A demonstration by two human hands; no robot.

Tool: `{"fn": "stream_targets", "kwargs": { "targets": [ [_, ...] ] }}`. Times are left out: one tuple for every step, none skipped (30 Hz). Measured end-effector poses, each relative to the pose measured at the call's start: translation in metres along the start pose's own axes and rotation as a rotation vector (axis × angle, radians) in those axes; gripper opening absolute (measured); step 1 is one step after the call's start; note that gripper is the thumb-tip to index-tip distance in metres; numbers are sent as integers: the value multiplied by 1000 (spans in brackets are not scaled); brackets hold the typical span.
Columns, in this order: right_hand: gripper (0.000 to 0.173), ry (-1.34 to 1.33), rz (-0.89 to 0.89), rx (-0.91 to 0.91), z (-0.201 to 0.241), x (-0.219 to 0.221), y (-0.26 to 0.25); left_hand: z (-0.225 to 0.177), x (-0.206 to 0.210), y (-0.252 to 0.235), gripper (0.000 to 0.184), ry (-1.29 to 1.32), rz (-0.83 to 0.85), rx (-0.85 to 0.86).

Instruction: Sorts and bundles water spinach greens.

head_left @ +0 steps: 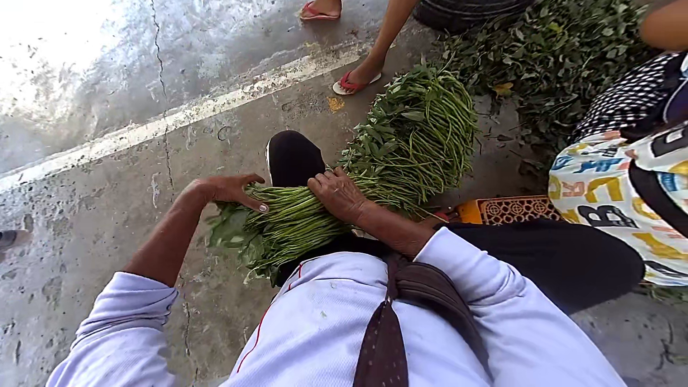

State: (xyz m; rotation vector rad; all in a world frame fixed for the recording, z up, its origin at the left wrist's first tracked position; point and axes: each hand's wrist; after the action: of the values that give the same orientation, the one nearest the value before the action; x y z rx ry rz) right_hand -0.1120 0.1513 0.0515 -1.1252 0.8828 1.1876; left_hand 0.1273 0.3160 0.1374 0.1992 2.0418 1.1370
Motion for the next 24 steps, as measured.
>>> {"fn": "stream_targets", "kwargs": {
  "targets": [
    [15, -6, 28, 24, 2, -3, 0, 1, -3, 9, 95, -114, -147, -29],
    [15, -11, 43, 48, 4, -5, 0, -5, -1, 23, 102, -211, -309, -20],
    [15, -14, 49, 70, 6, -6, -1, -17, 5, 40, 104, -270, -478, 59],
    [16, -15, 49, 86, 8, -7, -1, -33, 16, 52, 103, -293, -633, 182],
    [17, -15, 41, 94, 8, -7, -1, -52, 33, 56, 99, -277, -752, 305],
    [17, -22, 18, 89, 8, -5, 0, -71, 56, 52, 93, -242, -845, 393],
    [16, -33, -17, 70, 6, -2, 0, -85, 82, 40, 86, -218, -913, 421],
    [15, -41, -62, 36, 2, 2, 0, -90, 107, 22, 78, -195, -973, 397],
    [15, -47, -114, -6, -3, 7, 1, -89, 128, 0, 72, -181, -1022, 336],
    [18, -55, -142, -45, -10, 11, 3, -84, 142, -19, 67, -182, -1067, 269],
    [23, -60, -137, -78, -18, 11, 6, -79, 151, -34, 64, -191, -1113, 212],
    [34, -69, -104, -94, -29, 9, 10, -77, 154, -40, 62, -198, -1134, 163],
    [51, -94, -64, -89, -41, 6, 15, -76, 155, -42, 62, -203, -1134, 125],
    [64, -113, -49, -73, -57, 4, 22, -75, 156, -41, 62, -209, -1129, 97],
    [73, -130, -62, -53, -78, 5, 30, -73, 156, -41, 63, -217, -1129, 81],
    [75, -132, -72, -12, -102, 4, 41, -71, 156, -42, 64, -223, -1132, 70],
    [70, -138, -87, 65, -127, 3, 54, -70, 156, -42, 64, -232, -1134, 66],
    [62, -145, -80, 186, -152, 2, 68, -69, 156, -41, 65, -240, -1133, 65],
    [53, -160, -54, 339, -174, 1, 82, -70, 156, -40, 66, -245, -1127, 67],
    [45, -165, -29, 501, -195, 1, 95, -70, 155, -40, 67, -246, -1120, 73],
    [38, -162, -3, 654, -215, 5, 107, -71, 154, -38, 68, -246, -1107, 81],
    [35, -157, 21, 778, -231, 10, 116, -73, 152, -36, 70, -241, -1083, 88],
    [35, -161, 51, 871, -243, 18, 123, -75, 150, -31, 72, -234, -1047, 94],
    [36, -168, 82, 939, -251, 28, 128, -76, 146, -26, 74, -235, -1004, 100]
  ]
}}
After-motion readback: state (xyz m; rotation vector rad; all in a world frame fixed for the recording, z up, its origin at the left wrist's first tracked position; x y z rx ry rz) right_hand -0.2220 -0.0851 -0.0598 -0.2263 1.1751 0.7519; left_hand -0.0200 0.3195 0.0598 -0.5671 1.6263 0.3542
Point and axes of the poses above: each hand's wrist, its own y-axis away from the middle knuckle, its own x-axis out of the palm, z = x × y, and after that the axes turned 2 degrees about -x, right-handed
